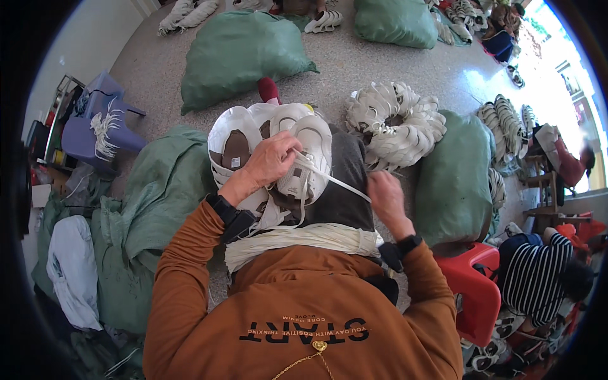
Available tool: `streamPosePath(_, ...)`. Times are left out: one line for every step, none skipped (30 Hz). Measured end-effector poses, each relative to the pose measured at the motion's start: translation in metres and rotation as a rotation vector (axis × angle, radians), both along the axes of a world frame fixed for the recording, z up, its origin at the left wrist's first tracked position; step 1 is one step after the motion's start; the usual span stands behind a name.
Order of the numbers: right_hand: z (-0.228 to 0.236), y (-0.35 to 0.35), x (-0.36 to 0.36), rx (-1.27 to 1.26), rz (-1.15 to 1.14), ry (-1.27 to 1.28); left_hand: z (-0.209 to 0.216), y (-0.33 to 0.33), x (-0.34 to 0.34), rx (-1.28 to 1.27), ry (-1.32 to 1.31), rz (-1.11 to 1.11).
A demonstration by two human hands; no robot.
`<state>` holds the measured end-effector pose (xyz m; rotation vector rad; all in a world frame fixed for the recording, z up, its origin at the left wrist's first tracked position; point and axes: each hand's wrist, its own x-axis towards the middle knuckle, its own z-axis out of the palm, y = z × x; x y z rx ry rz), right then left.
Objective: The person sits on the floor and laces a white sneaker by hand. They thread a white shoelace through the eyelets of the shoe, pulling the lace tight at each step to secure the fit. The task involves repetitive threading and tightening motions on a single shoe.
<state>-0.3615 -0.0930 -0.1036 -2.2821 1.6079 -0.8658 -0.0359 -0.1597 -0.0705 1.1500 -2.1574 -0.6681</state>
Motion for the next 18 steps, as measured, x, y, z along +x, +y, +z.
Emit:
streamPosePath(0.015, -0.008, 0.027, -0.053, 0.06, -0.085, 0.008, 0.0, 0.0, 0.048, -0.025, -0.027)
streamPosePath(0.023, -0.016, 0.043, -0.038, 0.144, -0.134, 0.016, 0.0, -0.001, 0.095, -0.048, -0.056)
streamPosePath(0.028, -0.021, 0.058, -0.051, 0.2, -0.138, 0.02, 0.001, 0.001, 0.136, -0.031, -0.075)
streamPosePath(0.028, -0.026, 0.069, -0.021, 0.221, -0.111, 0.023, 0.002, 0.002, 0.176, -0.01, -0.095)
streamPosePath(0.027, -0.029, 0.079, 0.01, 0.243, -0.085, 0.026, 0.003, 0.002, 0.216, 0.01, -0.115)
streamPosePath(0.026, -0.031, 0.084, 0.04, 0.268, -0.056, 0.029, 0.005, 0.002, 0.204, 0.004, -0.138)
streamPosePath(0.025, -0.032, 0.088, 0.079, 0.255, -0.079, 0.033, 0.006, 0.002, 0.193, -0.002, -0.162)
streamPosePath(0.024, -0.033, 0.089, 0.118, 0.241, -0.101, 0.034, 0.007, 0.001, 0.18, -0.007, -0.187)
streamPosePath(0.023, -0.033, 0.092, 0.157, 0.233, -0.125, 0.031, 0.009, 0.003, 0.129, -0.035, -0.196)
streamPosePath(0.022, -0.034, 0.093, 0.16, 0.239, -0.145, 0.027, 0.011, 0.005, 0.078, -0.063, -0.205)
streamPosePath(0.022, -0.035, 0.094, 0.163, 0.244, -0.164, 0.024, 0.013, 0.006, 0.026, -0.09, -0.216)
streamPosePath(0.021, -0.036, 0.094, 0.165, 0.247, -0.181, 0.021, 0.014, 0.004, -0.051, -0.132, -0.149)
streamPosePath(0.021, -0.037, 0.093, 0.171, 0.252, -0.189, 0.018, 0.016, 0.001, -0.128, -0.173, -0.082)
streamPosePath(0.021, -0.037, 0.092, 0.177, 0.258, -0.196, 0.015, 0.017, -0.001, -0.205, -0.214, -0.014)
streamPosePath(0.021, -0.038, 0.093, 0.18, 0.265, -0.208, 0.012, 0.018, -0.004, -0.211, -0.213, 0.031)
streamPosePath(0.021, -0.039, 0.093, 0.19, 0.265, -0.211, 0.008, 0.02, -0.007, -0.217, -0.211, 0.076)
streamPosePath(0.021, -0.039, 0.093, 0.199, 0.266, -0.214, 0.004, 0.02, -0.009, -0.223, -0.21, 0.121)
streamPosePath(0.021, -0.039, 0.093, 0.211, 0.266, -0.216, -0.001, 0.019, -0.012, -0.186, -0.104, 0.17)
